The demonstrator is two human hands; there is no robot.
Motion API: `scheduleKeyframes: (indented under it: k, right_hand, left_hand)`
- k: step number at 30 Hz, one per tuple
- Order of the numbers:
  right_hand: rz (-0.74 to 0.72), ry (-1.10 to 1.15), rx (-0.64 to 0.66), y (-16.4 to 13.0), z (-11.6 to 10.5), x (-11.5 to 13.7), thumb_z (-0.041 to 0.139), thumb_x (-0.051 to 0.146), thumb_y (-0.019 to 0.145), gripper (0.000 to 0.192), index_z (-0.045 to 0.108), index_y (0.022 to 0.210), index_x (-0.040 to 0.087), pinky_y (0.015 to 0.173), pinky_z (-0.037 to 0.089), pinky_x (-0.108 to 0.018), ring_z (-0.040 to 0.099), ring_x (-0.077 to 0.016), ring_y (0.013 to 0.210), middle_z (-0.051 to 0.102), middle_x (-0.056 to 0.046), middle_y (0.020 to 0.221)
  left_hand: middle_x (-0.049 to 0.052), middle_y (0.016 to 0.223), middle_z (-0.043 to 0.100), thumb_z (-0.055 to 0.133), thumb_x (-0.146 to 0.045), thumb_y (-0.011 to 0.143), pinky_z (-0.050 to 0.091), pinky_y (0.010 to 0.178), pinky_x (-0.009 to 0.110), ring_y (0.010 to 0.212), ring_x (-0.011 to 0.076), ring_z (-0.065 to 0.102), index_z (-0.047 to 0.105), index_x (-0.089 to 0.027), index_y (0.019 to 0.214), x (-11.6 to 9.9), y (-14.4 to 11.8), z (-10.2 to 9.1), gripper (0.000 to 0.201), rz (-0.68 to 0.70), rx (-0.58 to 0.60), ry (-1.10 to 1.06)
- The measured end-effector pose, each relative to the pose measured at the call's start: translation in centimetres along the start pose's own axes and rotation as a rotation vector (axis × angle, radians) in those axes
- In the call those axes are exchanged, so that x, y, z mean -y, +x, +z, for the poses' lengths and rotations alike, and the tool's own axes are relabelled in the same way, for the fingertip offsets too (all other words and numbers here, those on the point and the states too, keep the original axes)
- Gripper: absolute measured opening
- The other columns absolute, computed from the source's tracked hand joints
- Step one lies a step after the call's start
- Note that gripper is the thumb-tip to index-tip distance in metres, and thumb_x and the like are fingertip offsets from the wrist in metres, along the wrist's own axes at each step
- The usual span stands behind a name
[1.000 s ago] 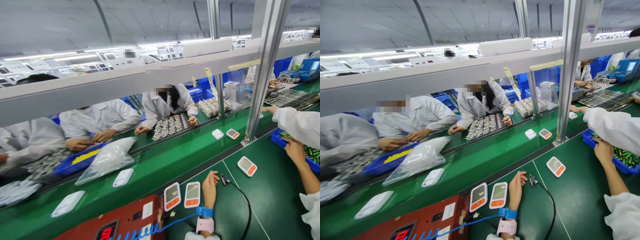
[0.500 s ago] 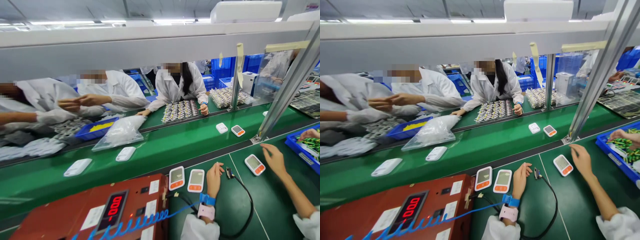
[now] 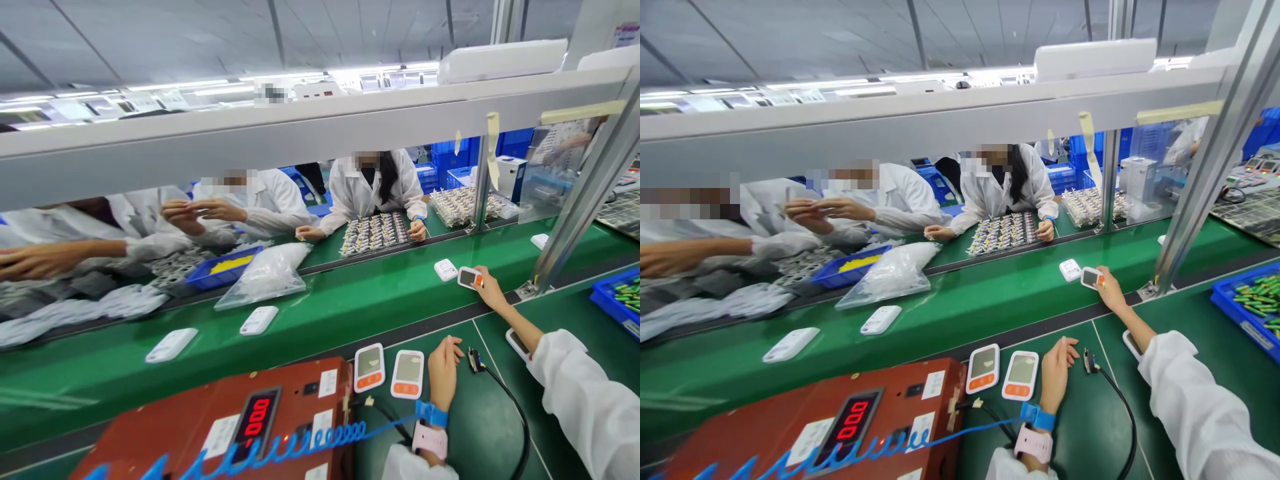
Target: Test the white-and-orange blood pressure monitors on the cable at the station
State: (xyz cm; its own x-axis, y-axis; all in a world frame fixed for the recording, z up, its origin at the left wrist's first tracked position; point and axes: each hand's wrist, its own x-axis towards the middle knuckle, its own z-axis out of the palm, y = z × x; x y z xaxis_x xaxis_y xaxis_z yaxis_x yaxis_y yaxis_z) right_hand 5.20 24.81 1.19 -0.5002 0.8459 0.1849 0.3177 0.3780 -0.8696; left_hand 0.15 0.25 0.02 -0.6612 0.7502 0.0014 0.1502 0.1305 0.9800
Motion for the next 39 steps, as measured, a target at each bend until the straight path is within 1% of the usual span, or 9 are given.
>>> scheduleKeyframes:
  k: [6, 9, 11, 14, 16, 18, 21, 28, 39]
  right_hand:
    - [0.061, 0.342, 0.159, -6.3, -0.8, 4.3, 0.049, 0.053, 0.086, 0.054, 0.035, 0.129, 0.026, 0.072, 0.057, -0.041, 0.066, -0.0223, 0.084, 0.059, -0.007, 0.117]
    - [0.162, 0.571, 0.24, -10.5, -1.1, 6.5, 0.053, 0.056, 0.085, 0.053, 0.038, 0.127, 0.029, 0.064, 0.058, -0.035, 0.066, -0.0213, 0.081, 0.059, -0.006, 0.116]
    - [0.195, 0.643, 0.237, -12.8, -0.9, 7.1, 0.057, 0.057, 0.084, 0.055, 0.039, 0.126, 0.027, 0.058, 0.057, -0.032, 0.065, -0.0206, 0.074, 0.062, -0.005, 0.106]
    - [0.149, 0.545, 0.178, -14.9, 0.2, 6.5, 0.052, 0.058, 0.088, 0.052, 0.041, 0.124, 0.023, 0.047, 0.05, -0.027, 0.057, -0.0167, 0.054, 0.06, 0.0, 0.074]
    - [0.118, 0.472, 0.127, -15.5, 1.0, 5.6, 0.046, 0.059, 0.09, 0.05, 0.044, 0.122, 0.021, 0.042, 0.043, -0.026, 0.05, -0.016, 0.046, 0.052, 0.003, 0.058]
    - [0.119, 0.468, 0.079, -15.6, 1.6, 4.9, 0.045, 0.059, 0.09, 0.052, 0.047, 0.122, 0.018, 0.042, 0.039, -0.026, 0.047, -0.0161, 0.044, 0.049, 0.003, 0.054]
    - [0.126, 0.511, 0.054, -15.4, 1.8, 4.3, 0.047, 0.057, 0.089, 0.051, 0.049, 0.121, 0.017, 0.044, 0.039, -0.027, 0.046, -0.0153, 0.046, 0.051, 0.002, 0.059]
    - [0.094, 0.501, 0.076, -15.2, 1.6, 3.9, 0.049, 0.054, 0.089, 0.047, 0.05, 0.119, 0.018, 0.05, 0.04, -0.027, 0.045, -0.0139, 0.051, 0.052, 0.001, 0.069]
    - [0.1, 0.491, 0.106, -15.3, 1.9, 3.5, 0.046, 0.05, 0.092, 0.042, 0.048, 0.123, 0.023, 0.048, 0.041, -0.026, 0.046, -0.0124, 0.052, 0.056, -0.001, 0.084]
  left_hand:
    - [0.005, 0.065, 0.064, 0.027, -0.064, 0.092, 0.041, 0.055, 0.025, 0.058, 0.0144, 0.054, 0.067, -0.015, 0.088, -0.7, -0.2, -0.1, 0.063, -0.003, 0.015, -0.029]
    - [0.004, 0.066, 0.063, 0.028, -0.062, 0.093, 0.04, 0.054, 0.024, 0.058, 0.0136, 0.053, 0.065, -0.015, 0.094, -0.9, -0.4, 0.0, 0.06, 0.009, 0.02, -0.092]
    - [0.004, 0.067, 0.063, 0.027, -0.063, 0.093, 0.039, 0.054, 0.023, 0.057, 0.0131, 0.052, 0.064, -0.015, 0.09, -1.0, -0.5, 0.1, 0.06, 0.024, 0.011, -0.138]
    - [0.004, 0.065, 0.062, 0.025, -0.063, 0.093, 0.038, 0.053, 0.023, 0.056, 0.0126, 0.051, 0.059, -0.016, 0.076, -0.9, -0.7, 0.2, 0.06, 0.024, -0.042, -0.18]
    - [0.003, 0.064, 0.061, 0.026, -0.061, 0.093, 0.038, 0.053, 0.023, 0.055, 0.0125, 0.051, 0.057, -0.016, 0.072, -0.9, -0.7, 0.2, 0.058, 0.025, -0.058, -0.166]
    - [0.003, 0.063, 0.061, 0.029, -0.059, 0.094, 0.038, 0.054, 0.023, 0.055, 0.0125, 0.05, 0.056, -0.017, 0.071, -0.9, -0.7, 0.1, 0.055, 0.043, -0.025, -0.11]
    - [0.003, 0.064, 0.062, 0.03, -0.055, 0.095, 0.039, 0.056, 0.024, 0.057, 0.0129, 0.052, 0.057, -0.017, 0.072, -0.9, -0.7, 0.0, 0.052, 0.057, 0.026, -0.02]
    - [0.003, 0.066, 0.064, 0.026, -0.052, 0.096, 0.041, 0.058, 0.024, 0.057, 0.0133, 0.053, 0.055, -0.019, 0.074, -0.4, -0.5, 0.1, 0.049, 0.022, 0.016, 0.041]
    - [0.002, 0.067, 0.063, 0.026, -0.05, 0.097, 0.041, 0.059, 0.025, 0.057, 0.0131, 0.053, 0.055, -0.019, 0.075, -0.2, -0.6, 0.0, 0.047, -0.007, 0.019, 0.048]
